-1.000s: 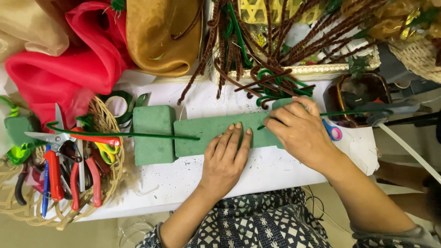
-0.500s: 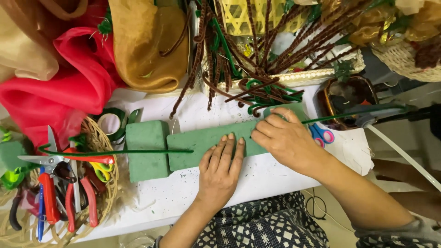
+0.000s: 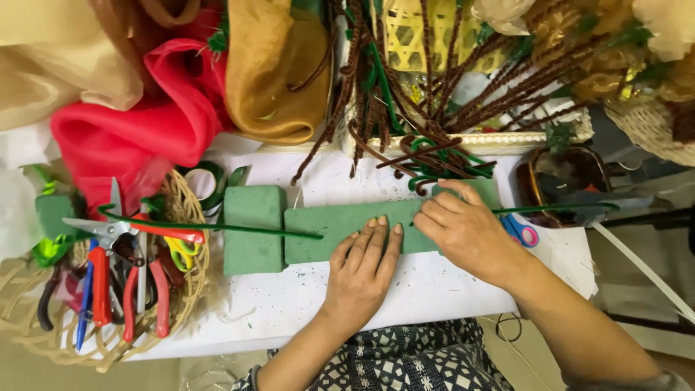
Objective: Arranging artificial flower stems and green wires into a floral foam block.
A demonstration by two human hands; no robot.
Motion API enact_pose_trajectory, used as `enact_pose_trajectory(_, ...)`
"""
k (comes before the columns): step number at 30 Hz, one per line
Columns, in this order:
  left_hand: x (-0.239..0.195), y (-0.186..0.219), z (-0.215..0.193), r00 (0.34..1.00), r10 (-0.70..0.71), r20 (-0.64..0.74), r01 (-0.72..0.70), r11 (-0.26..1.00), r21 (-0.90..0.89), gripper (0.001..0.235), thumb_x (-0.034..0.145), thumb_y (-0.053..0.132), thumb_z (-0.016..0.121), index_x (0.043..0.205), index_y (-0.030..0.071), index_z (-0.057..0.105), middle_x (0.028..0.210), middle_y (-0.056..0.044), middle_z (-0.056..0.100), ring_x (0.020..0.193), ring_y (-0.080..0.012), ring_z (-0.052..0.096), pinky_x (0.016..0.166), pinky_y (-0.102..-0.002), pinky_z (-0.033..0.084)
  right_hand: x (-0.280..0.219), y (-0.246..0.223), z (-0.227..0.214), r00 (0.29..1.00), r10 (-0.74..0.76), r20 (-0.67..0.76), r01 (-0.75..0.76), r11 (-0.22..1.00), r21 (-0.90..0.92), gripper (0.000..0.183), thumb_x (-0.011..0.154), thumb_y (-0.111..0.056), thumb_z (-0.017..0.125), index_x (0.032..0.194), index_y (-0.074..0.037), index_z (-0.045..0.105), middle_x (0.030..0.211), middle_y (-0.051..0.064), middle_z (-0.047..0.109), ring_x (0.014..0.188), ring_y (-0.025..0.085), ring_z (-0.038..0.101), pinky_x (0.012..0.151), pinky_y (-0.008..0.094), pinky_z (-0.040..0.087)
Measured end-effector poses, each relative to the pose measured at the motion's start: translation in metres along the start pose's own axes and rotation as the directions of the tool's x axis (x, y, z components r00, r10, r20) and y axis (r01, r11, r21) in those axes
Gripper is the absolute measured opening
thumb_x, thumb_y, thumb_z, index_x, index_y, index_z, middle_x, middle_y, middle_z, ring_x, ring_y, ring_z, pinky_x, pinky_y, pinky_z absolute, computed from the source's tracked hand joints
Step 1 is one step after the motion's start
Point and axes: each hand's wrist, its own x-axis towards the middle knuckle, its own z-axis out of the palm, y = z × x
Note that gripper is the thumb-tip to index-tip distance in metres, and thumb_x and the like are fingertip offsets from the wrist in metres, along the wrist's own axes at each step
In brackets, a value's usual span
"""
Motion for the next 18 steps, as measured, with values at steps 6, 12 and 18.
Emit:
enact_pose_trajectory(6,-0.004,0.000,0.003,1.000,0.000,-0.005,0.000,0.999,-0.036,0.031,0.108,0.005,0.049,0.132,0.008,0.066,0.131,-0.013,0.070,0.121,-0.0232,0.068,0.100,-0.036,0.048,0.001,0.008,0.003,0.996,-0.077,0.054,0.068,0.986,0.150,0.015,0.092,0.010,0.056,0.092,-0.005,0.058,0.086,0.006,0.057,0.084,0.024,0.052,0.107,0.044,0.049)
enact_pose_trajectory(12,-0.005,0.000,0.005,1.000,0.000,-0.022,-0.001,0.999,-0.045,0.031,0.107,0.005,0.049,0.132,0.008,0.067,0.131,-0.013,0.071,0.120,-0.0235,0.069,0.099,-0.036,0.049,0.002,0.011,0.005,0.992,-0.113,0.060,0.101,0.978,0.180,0.015,0.093,0.010,0.057,0.089,-0.005,0.057,0.082,0.006,0.056,0.083,0.024,0.052,0.108,0.044,0.050)
enact_pose_trajectory(18,-0.008,-0.001,0.005,1.000,0.004,0.011,-0.004,0.999,-0.042,0.034,0.108,0.007,0.045,0.136,0.007,0.065,0.134,-0.013,0.069,0.124,-0.0243,0.067,0.101,-0.037,0.050,-0.012,0.022,0.011,0.995,0.022,0.098,-0.043,0.975,0.216,0.024,0.085,-0.009,0.074,0.108,-0.013,0.070,0.098,0.002,0.068,0.094,0.024,0.062,0.114,0.049,0.042)
